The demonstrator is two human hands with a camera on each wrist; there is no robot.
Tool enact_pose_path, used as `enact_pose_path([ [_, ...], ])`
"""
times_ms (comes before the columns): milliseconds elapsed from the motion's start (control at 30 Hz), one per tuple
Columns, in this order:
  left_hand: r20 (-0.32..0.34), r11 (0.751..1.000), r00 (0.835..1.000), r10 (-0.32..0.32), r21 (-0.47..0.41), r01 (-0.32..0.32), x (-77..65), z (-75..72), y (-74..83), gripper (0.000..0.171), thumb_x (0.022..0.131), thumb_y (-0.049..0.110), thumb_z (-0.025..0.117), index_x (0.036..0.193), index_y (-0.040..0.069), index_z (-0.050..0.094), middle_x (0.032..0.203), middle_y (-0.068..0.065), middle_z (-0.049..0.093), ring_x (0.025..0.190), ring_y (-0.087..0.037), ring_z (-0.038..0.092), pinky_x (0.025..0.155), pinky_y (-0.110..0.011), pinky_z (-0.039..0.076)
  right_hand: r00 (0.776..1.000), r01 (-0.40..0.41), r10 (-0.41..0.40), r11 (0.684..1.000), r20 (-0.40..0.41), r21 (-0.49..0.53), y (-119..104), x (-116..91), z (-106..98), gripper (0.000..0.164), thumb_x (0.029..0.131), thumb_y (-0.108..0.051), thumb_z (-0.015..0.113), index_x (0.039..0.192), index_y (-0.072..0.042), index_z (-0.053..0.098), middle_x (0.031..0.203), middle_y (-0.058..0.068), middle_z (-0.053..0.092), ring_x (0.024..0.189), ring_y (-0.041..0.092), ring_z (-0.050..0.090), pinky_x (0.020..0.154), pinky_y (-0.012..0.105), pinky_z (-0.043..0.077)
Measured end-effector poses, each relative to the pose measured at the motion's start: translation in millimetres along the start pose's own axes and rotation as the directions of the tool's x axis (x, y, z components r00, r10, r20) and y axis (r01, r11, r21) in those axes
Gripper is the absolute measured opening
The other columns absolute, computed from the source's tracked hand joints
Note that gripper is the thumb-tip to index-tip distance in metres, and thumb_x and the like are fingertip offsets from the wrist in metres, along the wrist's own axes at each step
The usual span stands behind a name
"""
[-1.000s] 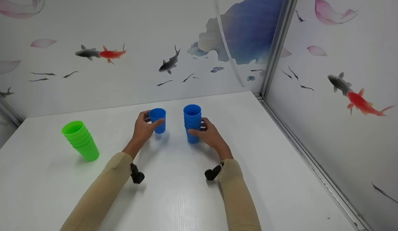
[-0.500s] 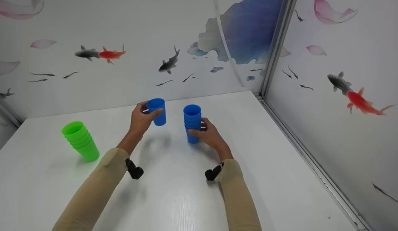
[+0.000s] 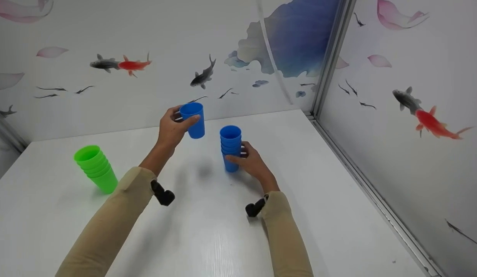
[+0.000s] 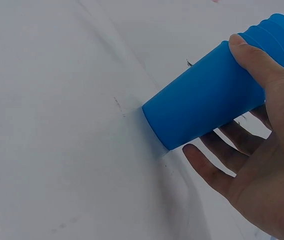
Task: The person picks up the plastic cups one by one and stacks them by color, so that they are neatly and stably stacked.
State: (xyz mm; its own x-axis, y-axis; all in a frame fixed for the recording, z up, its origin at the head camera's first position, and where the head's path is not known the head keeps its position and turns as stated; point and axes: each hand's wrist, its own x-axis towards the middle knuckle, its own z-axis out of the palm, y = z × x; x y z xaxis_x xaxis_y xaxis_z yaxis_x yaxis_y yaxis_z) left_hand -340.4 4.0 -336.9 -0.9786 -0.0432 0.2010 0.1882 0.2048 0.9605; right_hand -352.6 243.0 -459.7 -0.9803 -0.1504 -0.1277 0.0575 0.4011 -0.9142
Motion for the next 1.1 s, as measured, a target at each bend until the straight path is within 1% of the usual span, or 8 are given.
enact_pose_path([
  [167,0.035,0.999,0.998,0.042,-0.010,-0.042,-1.6,8.2,8.4,0.073,0.089,0.036,0.075,0.147,0.006,0.042,0.146,-0.017,0.052,0.135,-0.032,0.052,0.113,-0.050,0.045,1.000,0.010,-0.010,1.000,0.002,0.010,1,0,0,0.100,0.082,-0.059,0.074,0.158,-0.021,0.022,0.161,0.013,0.034,0.146,0.037,0.040,0.114,0.054,0.042],
  [267,0.041,0.998,0.997,0.060,-0.001,-0.060,-2.2,14.4,11.5,0.072,0.090,0.035,0.075,0.147,0.006,0.042,0.145,-0.016,0.053,0.135,-0.031,0.053,0.113,-0.050,0.045,1.000,0.020,-0.020,1.000,0.003,0.013,2,-1,0,0.097,0.083,-0.058,0.073,0.158,-0.022,0.023,0.160,0.013,0.035,0.145,0.037,0.041,0.114,0.053,0.043],
  [467,0.040,0.997,0.997,0.073,0.011,-0.073,-4.8,26.1,20.9,0.072,0.090,0.036,0.075,0.147,0.008,0.042,0.145,-0.015,0.054,0.135,-0.031,0.053,0.112,-0.050,0.046,1.000,0.020,-0.020,1.000,0.005,0.015,2,0,-1,0.096,0.084,-0.058,0.073,0.158,-0.023,0.023,0.161,0.013,0.035,0.145,0.037,0.041,0.114,0.053,0.042],
  [633,0.066,0.996,0.994,0.089,0.016,-0.090,-8.0,36.8,27.9,0.074,0.089,0.039,0.074,0.149,0.011,0.041,0.147,-0.013,0.053,0.136,-0.029,0.053,0.111,-0.048,0.047,1.000,0.019,-0.019,0.999,0.010,0.028,4,2,-2,0.096,0.084,-0.057,0.072,0.158,-0.022,0.022,0.162,0.013,0.033,0.146,0.037,0.040,0.115,0.054,0.041],
  [733,0.089,0.996,0.992,0.089,0.016,-0.091,-10.2,43.3,28.4,0.074,0.090,0.040,0.073,0.150,0.012,0.039,0.148,-0.013,0.052,0.137,-0.028,0.052,0.111,-0.048,0.048,1.000,0.015,-0.015,1.000,0.007,0.026,5,3,-1,0.097,0.083,-0.058,0.073,0.158,-0.022,0.022,0.162,0.012,0.033,0.146,0.037,0.040,0.115,0.053,0.041],
  [867,0.108,0.995,0.989,0.096,0.011,-0.098,-11.5,49.9,26.3,0.073,0.092,0.038,0.072,0.151,0.012,0.038,0.148,-0.014,0.052,0.137,-0.028,0.052,0.111,-0.050,0.047,1.000,0.001,-0.001,1.000,-0.008,0.010,5,3,0,0.102,0.079,-0.063,0.073,0.158,-0.023,0.022,0.162,0.010,0.033,0.145,0.036,0.041,0.115,0.051,0.043],
  [967,0.113,0.995,0.989,0.096,0.015,-0.098,-11.5,52.9,24.3,0.071,0.092,0.038,0.072,0.150,0.013,0.039,0.148,-0.013,0.052,0.137,-0.028,0.051,0.112,-0.050,0.046,1.000,-0.006,0.006,1.000,-0.010,-0.003,3,2,1,0.107,0.076,-0.067,0.073,0.158,-0.024,0.021,0.162,0.009,0.033,0.145,0.036,0.041,0.114,0.051,0.043],
  [1100,0.127,0.995,0.988,0.092,0.013,-0.095,-11.6,55.8,22.9,0.070,0.092,0.038,0.072,0.149,0.013,0.040,0.148,-0.012,0.052,0.138,-0.028,0.051,0.112,-0.051,0.046,1.000,-0.009,0.009,1.000,-0.009,-0.008,2,2,0,0.107,0.075,-0.068,0.073,0.158,-0.024,0.022,0.162,0.009,0.035,0.144,0.036,0.043,0.114,0.051,0.044],
])
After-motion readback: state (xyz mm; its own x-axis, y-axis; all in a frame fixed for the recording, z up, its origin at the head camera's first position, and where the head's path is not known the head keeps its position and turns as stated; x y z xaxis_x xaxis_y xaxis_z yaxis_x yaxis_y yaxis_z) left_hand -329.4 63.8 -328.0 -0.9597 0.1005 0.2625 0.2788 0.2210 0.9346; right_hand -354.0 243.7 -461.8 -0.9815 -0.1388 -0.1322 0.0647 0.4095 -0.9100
